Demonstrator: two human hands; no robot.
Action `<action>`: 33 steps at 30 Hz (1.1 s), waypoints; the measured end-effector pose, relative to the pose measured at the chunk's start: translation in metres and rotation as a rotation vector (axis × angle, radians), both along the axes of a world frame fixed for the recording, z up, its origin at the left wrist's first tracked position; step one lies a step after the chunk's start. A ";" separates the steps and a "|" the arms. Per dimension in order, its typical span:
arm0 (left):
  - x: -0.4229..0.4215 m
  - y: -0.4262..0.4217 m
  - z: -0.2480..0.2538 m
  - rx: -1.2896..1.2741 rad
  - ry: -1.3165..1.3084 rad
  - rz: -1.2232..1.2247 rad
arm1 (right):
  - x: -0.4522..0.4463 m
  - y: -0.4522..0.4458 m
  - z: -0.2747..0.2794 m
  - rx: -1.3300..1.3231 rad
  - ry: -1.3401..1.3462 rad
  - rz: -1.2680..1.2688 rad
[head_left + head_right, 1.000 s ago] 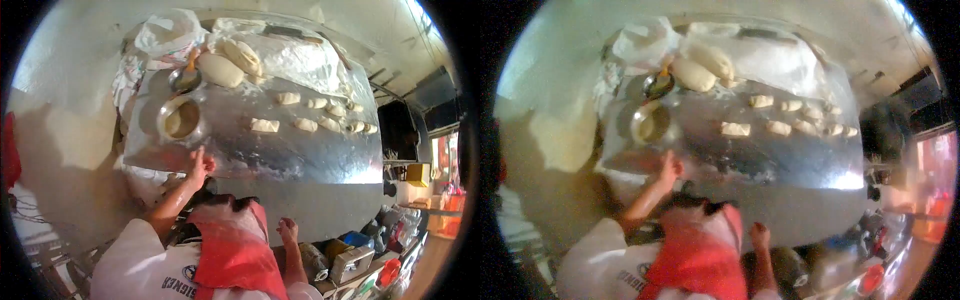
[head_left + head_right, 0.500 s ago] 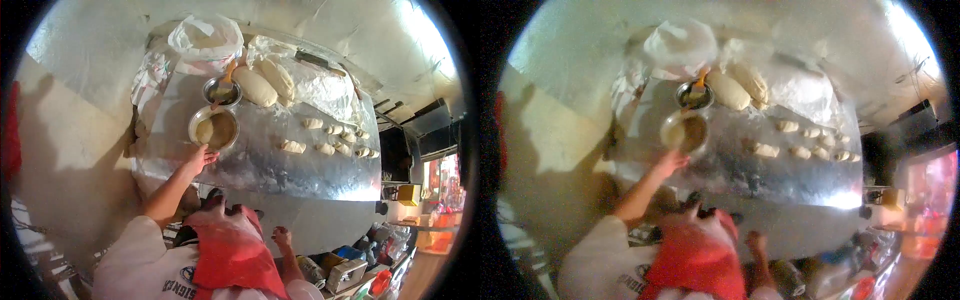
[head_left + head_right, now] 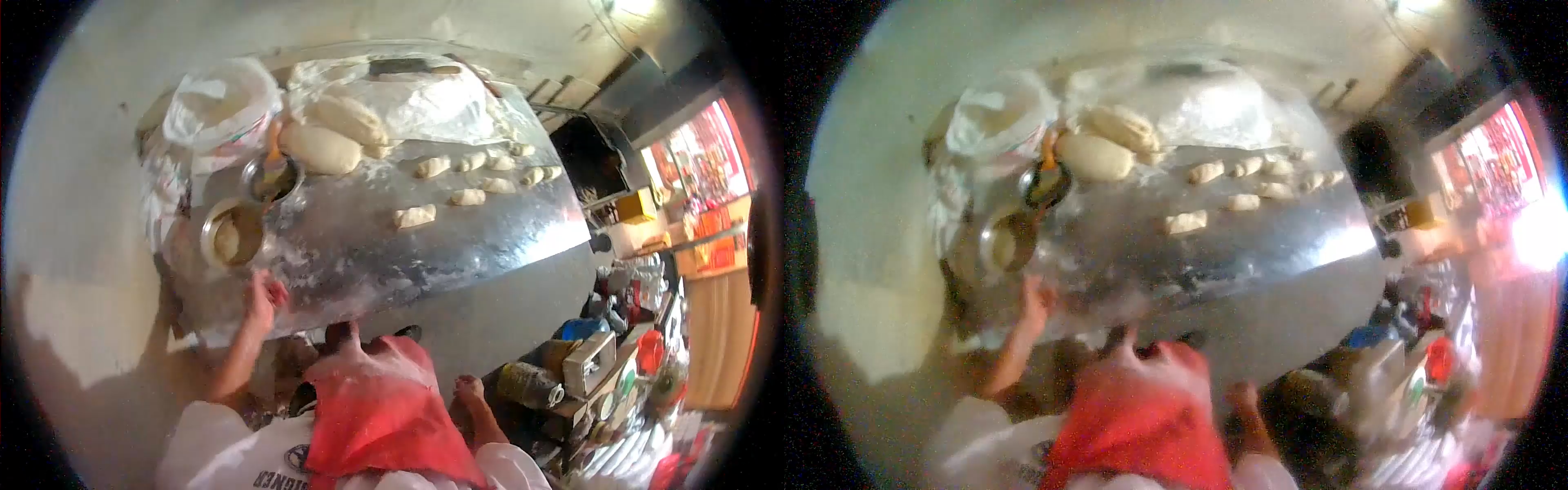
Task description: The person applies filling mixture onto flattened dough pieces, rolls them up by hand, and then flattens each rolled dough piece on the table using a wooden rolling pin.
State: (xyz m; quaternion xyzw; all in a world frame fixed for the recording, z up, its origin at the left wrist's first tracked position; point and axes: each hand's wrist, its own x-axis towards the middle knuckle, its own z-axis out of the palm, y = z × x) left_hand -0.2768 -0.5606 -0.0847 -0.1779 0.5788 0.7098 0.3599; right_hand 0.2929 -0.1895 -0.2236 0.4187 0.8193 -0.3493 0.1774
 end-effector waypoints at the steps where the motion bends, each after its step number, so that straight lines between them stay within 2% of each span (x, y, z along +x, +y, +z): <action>1: 0.030 0.034 0.008 -0.080 0.061 -0.022 | 0.023 -0.006 -0.020 -0.037 0.096 -0.165; 2: 0.055 0.058 0.009 -0.150 0.128 -0.113 | 0.044 -0.012 -0.028 -0.072 0.188 -0.330; 3: 0.069 0.078 0.000 -0.182 0.121 -0.247 | 0.048 -0.018 -0.015 -0.060 0.184 -0.363; 4: 0.082 0.094 -0.007 -0.075 0.244 -0.344 | 0.046 -0.023 0.002 -0.146 0.108 -0.554; 5: 0.088 0.115 -0.016 -0.067 0.242 -0.362 | 0.039 -0.026 0.022 -0.237 0.034 -0.735; 6: 0.091 0.138 -0.026 -0.134 0.625 -0.480 | 0.032 -0.028 0.039 -0.088 -0.144 -0.585; 7: 0.093 0.158 -0.029 -0.202 1.010 -0.585 | 0.036 -0.027 0.039 -0.089 -0.143 -0.592; 8: 0.089 0.181 -0.011 -0.247 1.032 -0.643 | 0.041 -0.025 0.040 -0.063 -0.233 -0.502; 9: 0.085 0.206 0.016 -0.317 1.248 -0.634 | 0.048 -0.023 0.040 -0.035 -0.321 -0.412; 10: 0.080 0.233 0.035 -0.383 1.465 -0.619 | 0.062 -0.021 0.029 -0.064 -0.311 -0.536; 11: 0.072 0.259 0.036 -0.373 1.471 -0.625 | 0.077 -0.016 0.017 -0.062 -0.307 -0.548; 13: 0.057 0.309 0.033 -0.543 1.584 -0.699 | 0.108 0.004 -0.001 -0.217 -0.079 -0.628; 14: 0.052 0.328 0.028 -0.637 1.635 -0.756 | 0.096 0.011 0.035 -0.129 -0.139 -0.654; 15: 0.042 0.347 0.021 -0.728 1.694 -0.807 | 0.107 0.028 0.046 -0.119 -0.132 -0.682; 17: 0.022 0.365 -0.019 -0.774 1.636 -0.890 | 0.134 0.054 0.053 -0.207 -0.170 -0.767; 19: 0.016 0.375 -0.026 -0.864 1.434 -0.919 | 0.179 0.077 0.052 -0.130 -0.131 -0.792; 21: 0.015 0.374 -0.014 -0.955 1.374 -0.980 | 0.196 0.105 0.070 -0.070 -0.107 -0.923; 23: 0.009 0.367 -0.039 -1.137 1.390 -0.890 | 0.209 0.128 0.078 -0.047 -0.038 -1.005; 25: -0.080 0.340 -0.143 -0.962 1.473 -0.902 | 0.202 0.166 0.099 -0.142 -0.144 -0.913; 26: -0.079 0.346 -0.136 -0.964 1.476 -0.896 | 0.205 0.181 0.088 -0.162 -0.136 -0.928; 28: -0.086 0.354 -0.096 -0.901 1.413 -0.265 | 0.189 0.217 0.078 -0.123 -0.103 -0.878; 29: -0.073 0.359 -0.075 -0.905 1.420 -0.264 | 0.176 0.232 0.075 -0.086 -0.085 -0.830; 31: -0.021 0.377 -0.027 -1.197 1.441 -0.108 | 0.130 0.268 0.088 -0.099 -0.112 -0.799; 32: -0.013 0.375 -0.016 -1.227 1.290 -0.479 | 0.105 0.283 0.102 -0.128 -0.067 -0.761; 33: -0.005 0.377 -0.013 -1.231 1.284 -0.469 | 0.088 0.297 0.108 -0.154 -0.020 -0.720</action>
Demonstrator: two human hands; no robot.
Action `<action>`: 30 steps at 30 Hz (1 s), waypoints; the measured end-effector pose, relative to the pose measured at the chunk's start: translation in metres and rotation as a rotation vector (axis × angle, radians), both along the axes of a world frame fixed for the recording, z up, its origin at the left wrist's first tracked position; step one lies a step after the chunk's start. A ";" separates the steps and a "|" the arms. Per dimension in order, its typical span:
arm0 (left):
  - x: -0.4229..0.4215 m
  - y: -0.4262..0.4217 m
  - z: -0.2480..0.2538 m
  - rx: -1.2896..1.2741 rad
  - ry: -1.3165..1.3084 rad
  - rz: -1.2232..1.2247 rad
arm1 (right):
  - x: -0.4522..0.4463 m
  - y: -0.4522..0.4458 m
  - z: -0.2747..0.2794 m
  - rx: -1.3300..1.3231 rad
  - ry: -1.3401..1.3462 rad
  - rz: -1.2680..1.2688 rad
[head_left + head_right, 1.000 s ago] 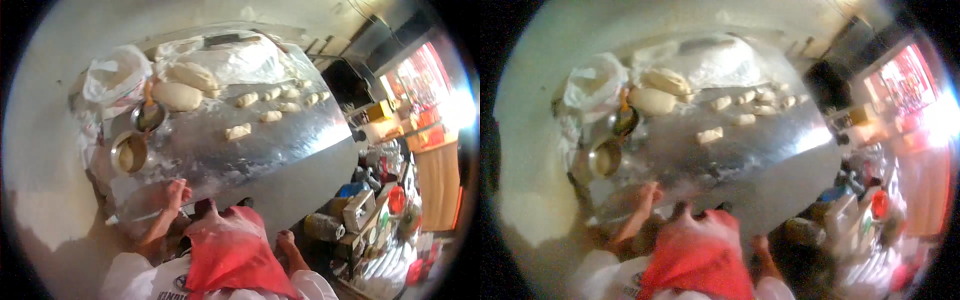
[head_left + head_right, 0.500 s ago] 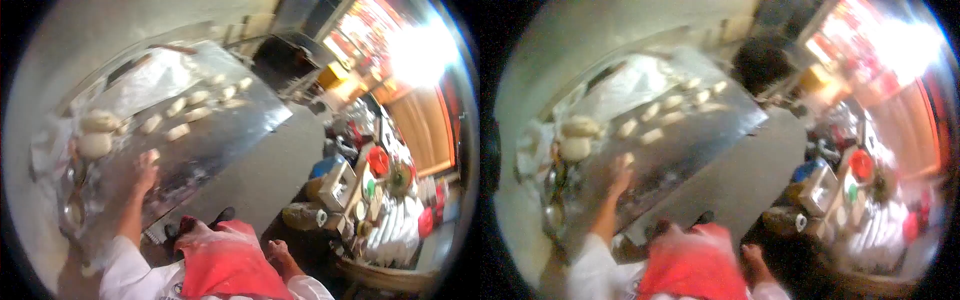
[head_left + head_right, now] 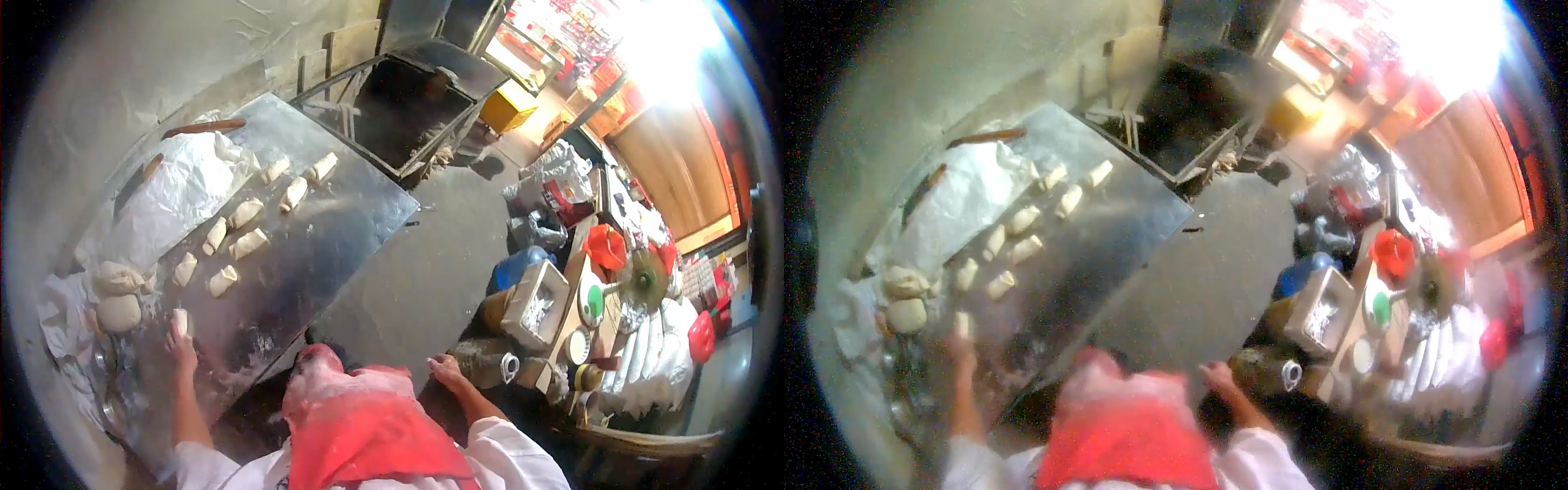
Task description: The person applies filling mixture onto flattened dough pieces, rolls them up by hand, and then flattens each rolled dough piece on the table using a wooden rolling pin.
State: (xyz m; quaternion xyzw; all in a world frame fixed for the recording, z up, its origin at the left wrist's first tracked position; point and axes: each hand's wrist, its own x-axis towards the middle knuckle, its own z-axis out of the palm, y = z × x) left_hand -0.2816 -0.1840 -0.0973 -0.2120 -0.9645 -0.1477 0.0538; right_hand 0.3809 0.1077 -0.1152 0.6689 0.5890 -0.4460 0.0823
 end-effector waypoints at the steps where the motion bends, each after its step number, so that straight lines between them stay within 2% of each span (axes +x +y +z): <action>1: 0.005 0.006 0.003 -0.121 -0.105 -0.034 | -0.010 0.014 -0.005 0.005 0.003 0.007; 2: 0.011 0.018 0.012 -0.243 -0.208 -0.071 | -0.020 0.028 -0.015 0.004 0.037 0.066; 3: 0.044 0.063 0.079 -0.232 -0.281 -0.005 | -0.032 0.039 -0.023 -0.001 0.069 0.120; 4: 0.044 0.076 0.072 -0.236 -0.285 -0.004 | -0.040 0.046 -0.028 -0.005 0.065 0.121; 6: 0.044 0.106 0.045 -0.158 -0.044 -0.276 | -0.051 0.066 -0.035 0.013 0.109 0.128; 8: 0.053 0.168 0.053 -0.042 -0.168 -0.453 | -0.066 0.084 -0.018 0.043 0.094 0.175; 10: 0.065 0.224 0.054 -0.016 -0.061 -0.598 | -0.083 0.107 -0.013 0.070 0.075 0.220; 12: 0.063 0.268 0.038 0.080 -0.080 -0.722 | -0.088 0.123 -0.020 0.083 0.028 0.131; 13: 0.068 0.280 0.040 0.076 -0.089 -0.718 | -0.109 0.132 0.015 0.029 0.014 0.087; 15: 0.071 0.309 0.044 -0.104 -0.006 -0.718 | -0.118 0.153 0.014 0.061 0.042 0.124; 16: 0.069 0.317 0.046 -0.101 -0.013 -0.712 | -0.123 0.163 0.018 0.088 0.070 0.159; 18: 0.071 0.327 0.048 -0.281 -0.045 -0.736 | -0.133 0.184 0.023 0.121 0.075 0.223; 21: 0.062 0.315 0.032 -0.207 0.038 -0.668 | -0.167 0.218 0.053 0.160 0.134 0.289; 23: 0.045 0.302 0.019 -0.212 -0.010 -0.657 | -0.186 0.248 0.056 0.148 0.184 0.303; 24: 0.044 0.290 0.012 -0.216 -0.055 -0.656 | -0.196 0.265 0.052 0.177 0.158 0.431; 25: 0.041 0.286 0.009 -0.135 0.094 -0.689 | -0.207 0.280 0.048 0.196 0.137 0.575; 26: 0.044 0.289 0.018 -0.180 -0.184 -0.589 | -0.219 0.293 0.050 0.149 0.140 0.636; 28: 0.040 0.285 0.033 -0.349 -0.174 -0.373 | -0.256 0.324 0.065 0.152 0.245 0.622; 30: 0.035 0.274 0.031 -0.299 0.178 -0.085 | -0.289 0.354 0.077 0.127 0.427 0.650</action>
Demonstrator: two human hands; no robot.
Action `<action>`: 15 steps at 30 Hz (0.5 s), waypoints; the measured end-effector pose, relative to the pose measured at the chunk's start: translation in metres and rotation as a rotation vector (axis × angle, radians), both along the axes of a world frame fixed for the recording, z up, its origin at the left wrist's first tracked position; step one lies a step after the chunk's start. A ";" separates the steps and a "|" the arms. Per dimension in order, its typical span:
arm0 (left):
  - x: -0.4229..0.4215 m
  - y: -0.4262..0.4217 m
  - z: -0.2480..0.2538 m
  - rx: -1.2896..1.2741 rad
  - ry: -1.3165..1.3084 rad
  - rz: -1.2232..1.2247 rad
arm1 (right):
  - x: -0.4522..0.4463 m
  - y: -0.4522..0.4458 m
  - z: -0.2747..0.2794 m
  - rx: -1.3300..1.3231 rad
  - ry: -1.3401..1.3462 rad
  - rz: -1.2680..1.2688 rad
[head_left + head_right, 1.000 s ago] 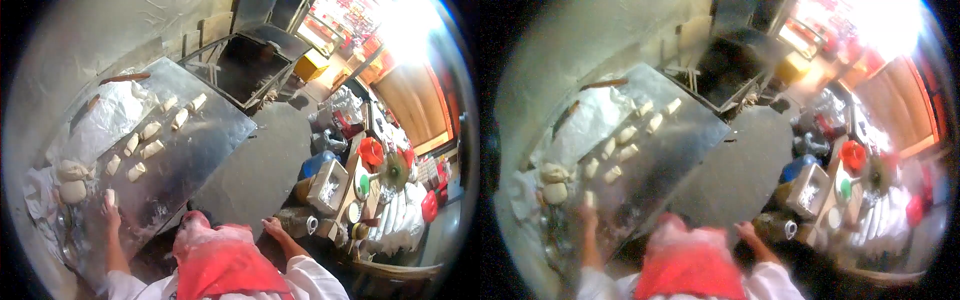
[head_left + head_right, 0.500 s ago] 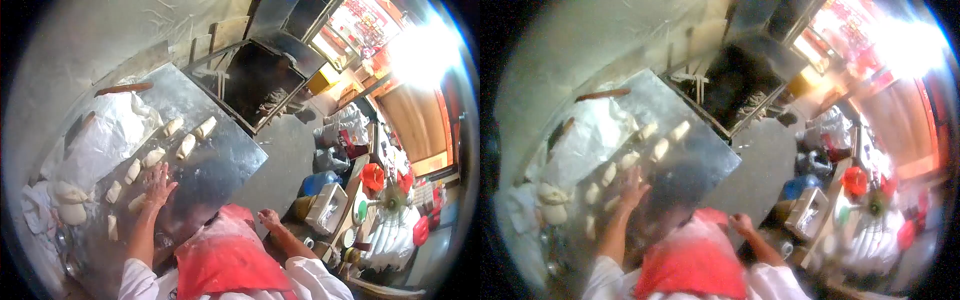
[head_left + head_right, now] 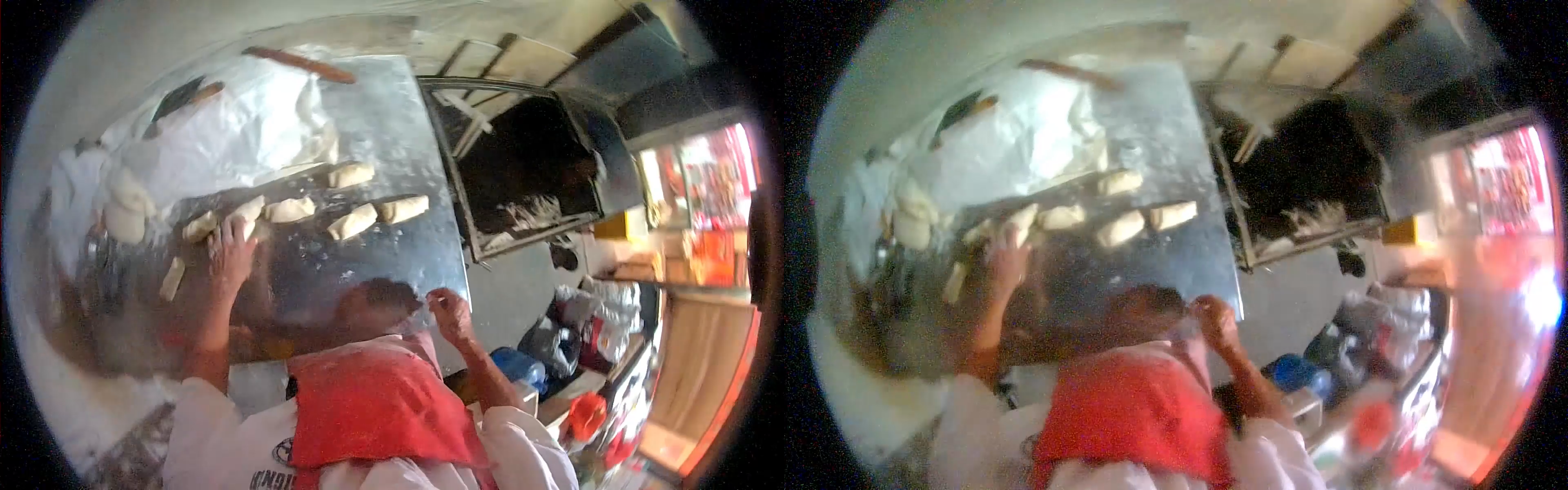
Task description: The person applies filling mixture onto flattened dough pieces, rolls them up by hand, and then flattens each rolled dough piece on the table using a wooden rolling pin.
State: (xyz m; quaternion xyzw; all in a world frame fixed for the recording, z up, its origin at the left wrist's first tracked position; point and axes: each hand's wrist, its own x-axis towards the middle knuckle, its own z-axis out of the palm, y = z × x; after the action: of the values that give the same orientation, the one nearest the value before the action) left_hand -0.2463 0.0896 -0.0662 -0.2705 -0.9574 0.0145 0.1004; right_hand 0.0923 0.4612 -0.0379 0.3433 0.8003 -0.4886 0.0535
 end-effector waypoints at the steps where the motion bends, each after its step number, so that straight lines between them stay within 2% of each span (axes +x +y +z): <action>1: 0.002 0.001 0.006 -0.043 0.076 0.062 | -0.018 0.013 0.003 0.083 -0.092 0.007; 2: 0.011 0.015 0.018 -0.011 0.101 -0.028 | -0.035 0.026 0.006 0.070 -0.096 0.045; 3: 0.022 0.038 0.034 0.022 0.125 -0.123 | -0.052 0.036 0.008 0.209 -0.010 0.111; 4: 0.037 0.067 0.050 0.017 -0.094 -0.165 | -0.066 0.043 0.009 0.348 0.081 0.172; 5: 0.049 0.100 0.061 0.021 -0.312 -0.202 | -0.082 0.052 0.008 0.336 0.083 0.202; 6: 0.058 0.124 0.048 0.172 -0.306 -0.362 | -0.099 0.061 0.007 0.507 0.129 0.327; 7: 0.073 0.149 0.033 0.138 -0.244 -0.381 | -0.114 0.068 0.005 0.679 0.180 0.451; 10: 0.080 0.201 -0.003 0.204 -0.216 -0.358 | -0.158 0.082 -0.005 0.719 0.126 0.651; 12: 0.068 0.210 -0.040 0.119 -0.104 -0.235 | -0.179 0.085 -0.011 0.725 0.193 0.734; 14: 0.050 0.199 -0.036 0.160 -0.152 -0.229 | -0.195 0.092 -0.031 0.682 0.162 0.817; 15: 0.041 0.187 -0.031 0.149 -0.117 -0.323 | -0.203 0.096 -0.041 0.670 0.184 0.814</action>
State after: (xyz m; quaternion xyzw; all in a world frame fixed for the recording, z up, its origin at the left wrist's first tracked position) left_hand -0.2048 0.2767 -0.0975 -0.4130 -0.9041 -0.0887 0.0654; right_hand -0.1109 0.5570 -0.0787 -0.0406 0.9823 -0.1741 0.0558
